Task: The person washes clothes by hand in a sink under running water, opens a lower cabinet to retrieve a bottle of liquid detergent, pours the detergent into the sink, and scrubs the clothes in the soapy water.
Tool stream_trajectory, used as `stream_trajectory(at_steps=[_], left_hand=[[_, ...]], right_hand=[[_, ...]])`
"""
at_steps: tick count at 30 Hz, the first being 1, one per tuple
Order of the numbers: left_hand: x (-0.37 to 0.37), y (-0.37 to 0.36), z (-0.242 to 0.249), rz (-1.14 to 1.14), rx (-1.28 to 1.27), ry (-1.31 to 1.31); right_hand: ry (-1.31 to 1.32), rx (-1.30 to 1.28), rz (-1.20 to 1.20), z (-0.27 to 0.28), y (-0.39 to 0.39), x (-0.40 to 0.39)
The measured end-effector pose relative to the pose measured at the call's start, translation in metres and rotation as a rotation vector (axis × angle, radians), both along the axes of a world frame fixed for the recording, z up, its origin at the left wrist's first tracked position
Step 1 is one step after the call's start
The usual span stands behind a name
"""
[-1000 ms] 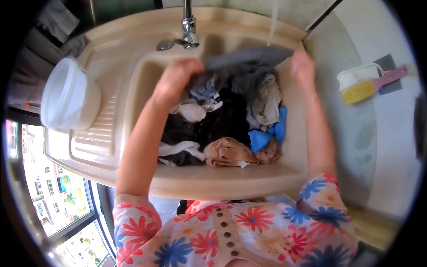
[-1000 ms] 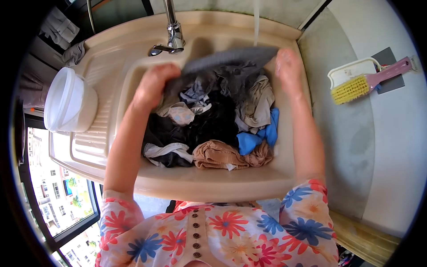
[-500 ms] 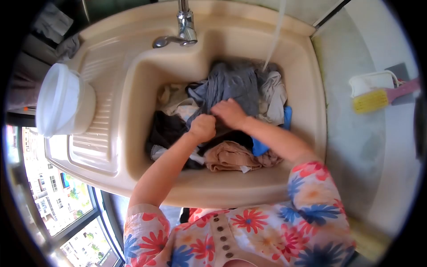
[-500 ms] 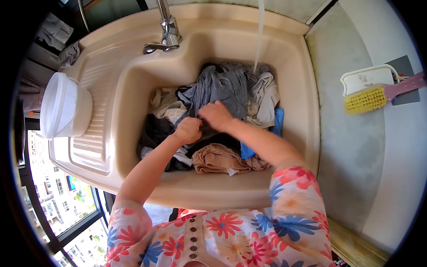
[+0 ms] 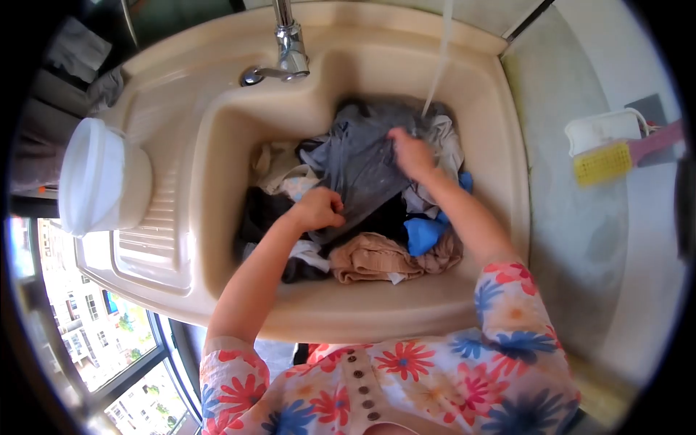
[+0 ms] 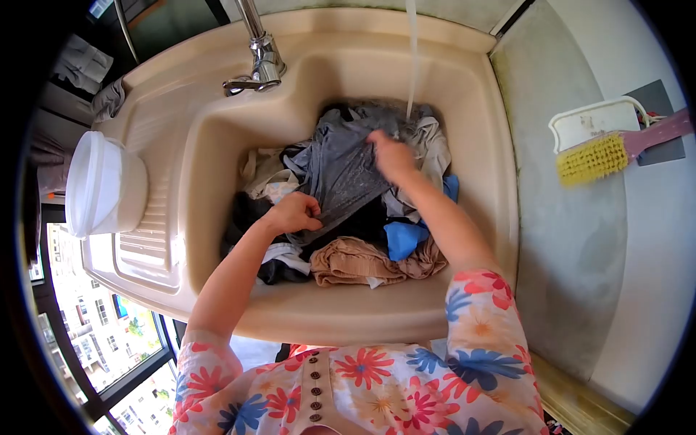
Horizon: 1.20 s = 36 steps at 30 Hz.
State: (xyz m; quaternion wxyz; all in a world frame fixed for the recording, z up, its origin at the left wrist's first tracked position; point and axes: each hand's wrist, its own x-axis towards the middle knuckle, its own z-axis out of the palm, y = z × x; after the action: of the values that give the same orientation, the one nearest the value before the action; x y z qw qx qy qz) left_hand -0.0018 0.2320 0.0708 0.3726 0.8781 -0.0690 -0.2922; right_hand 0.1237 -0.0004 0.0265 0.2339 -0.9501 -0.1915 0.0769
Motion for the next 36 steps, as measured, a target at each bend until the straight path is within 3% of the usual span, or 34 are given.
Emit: stream_trajectory(at_steps=[1,4,5,7,8,10,11,12,13,14,15,17,18,20,22,24,26,27,29,30,31,32,34,36], left_hand=[[0.002,0.002,0.002,0.000,-0.023,-0.009],[0.023,0.001,0.002,0.314,-0.092,0.029],[0.033,-0.002,0.001,0.416,-0.092,-0.009],[0.050,-0.018,0.001,0.625,-0.094,-0.092],[0.052,-0.024,-0.009,0.562,0.013,-0.166],[0.054,-0.034,-0.033,0.433,0.230,-0.306],[0.056,-0.030,-0.037,0.450,0.099,-0.350],[0.061,-0.025,-0.028,0.561,-0.132,-0.212],[0.068,-0.020,-0.005,0.668,-0.361,-0.068],[0.071,-0.017,0.041,0.782,-0.731,0.071],[0.076,-0.017,0.072,0.816,-0.963,-0.029],[0.076,-0.012,0.125,0.692,-1.221,-0.076],[0.072,-0.008,0.138,0.658,-1.227,-0.067],[0.055,0.001,0.126,0.533,-1.009,0.000],[0.033,0.004,0.088,0.296,-0.564,0.146],[0.005,0.002,0.052,0.039,-0.274,0.244],[0.003,-0.001,0.031,-0.022,-0.158,0.096],[0.000,-0.001,0.021,-0.055,-0.100,0.032],[0.000,-0.010,0.011,-0.082,0.013,-0.001],[0.002,-0.011,0.006,-0.093,0.072,-0.027],[-0.005,-0.012,-0.004,-0.190,0.159,-0.185],[-0.007,-0.008,-0.011,-0.206,0.145,-0.149],[-0.010,-0.009,-0.008,-0.236,0.102,-0.074],[-0.004,-0.012,-0.002,-0.153,0.142,0.094]], right_hand=[[-0.006,0.162,-0.304,-0.022,-0.005,0.018],[0.031,0.291,-0.246,-0.016,0.009,0.017],[-0.033,0.162,-0.095,-0.020,0.020,0.005],[0.043,0.083,-0.053,-0.011,0.025,-0.017],[0.067,0.096,-0.060,-0.002,0.025,-0.021],[-0.082,0.353,-0.107,0.001,0.009,-0.014],[-0.143,0.391,-0.180,0.008,-0.004,-0.003],[-0.069,0.548,-0.288,0.014,-0.016,0.011],[0.199,0.710,-0.372,0.030,-0.034,0.024],[0.308,1.109,-0.448,0.071,-0.036,0.016],[0.259,1.271,-0.340,0.085,-0.050,0.021],[0.229,1.357,-0.341,0.107,-0.073,0.025],[0.222,1.403,-0.338,0.112,-0.085,0.024],[0.256,1.115,-0.351,0.087,-0.123,0.014],[0.240,0.766,-0.410,0.045,-0.135,0.009],[0.174,0.354,-0.511,0.014,-0.134,0.006],[-0.188,0.313,-0.446,0.010,-0.086,0.008],[-0.364,0.427,-0.291,-0.012,-0.057,0.008],[-0.099,0.155,-0.108,-0.003,0.021,-0.035],[-0.189,-0.093,0.259,0.008,0.046,-0.060],[-0.216,-0.090,0.395,0.007,0.047,-0.059],[-0.236,-0.087,0.532,0.004,0.044,-0.061],[-0.313,-0.171,0.347,-0.009,0.005,-0.003],[-0.160,-0.109,-0.035,-0.009,-0.030,0.040]])
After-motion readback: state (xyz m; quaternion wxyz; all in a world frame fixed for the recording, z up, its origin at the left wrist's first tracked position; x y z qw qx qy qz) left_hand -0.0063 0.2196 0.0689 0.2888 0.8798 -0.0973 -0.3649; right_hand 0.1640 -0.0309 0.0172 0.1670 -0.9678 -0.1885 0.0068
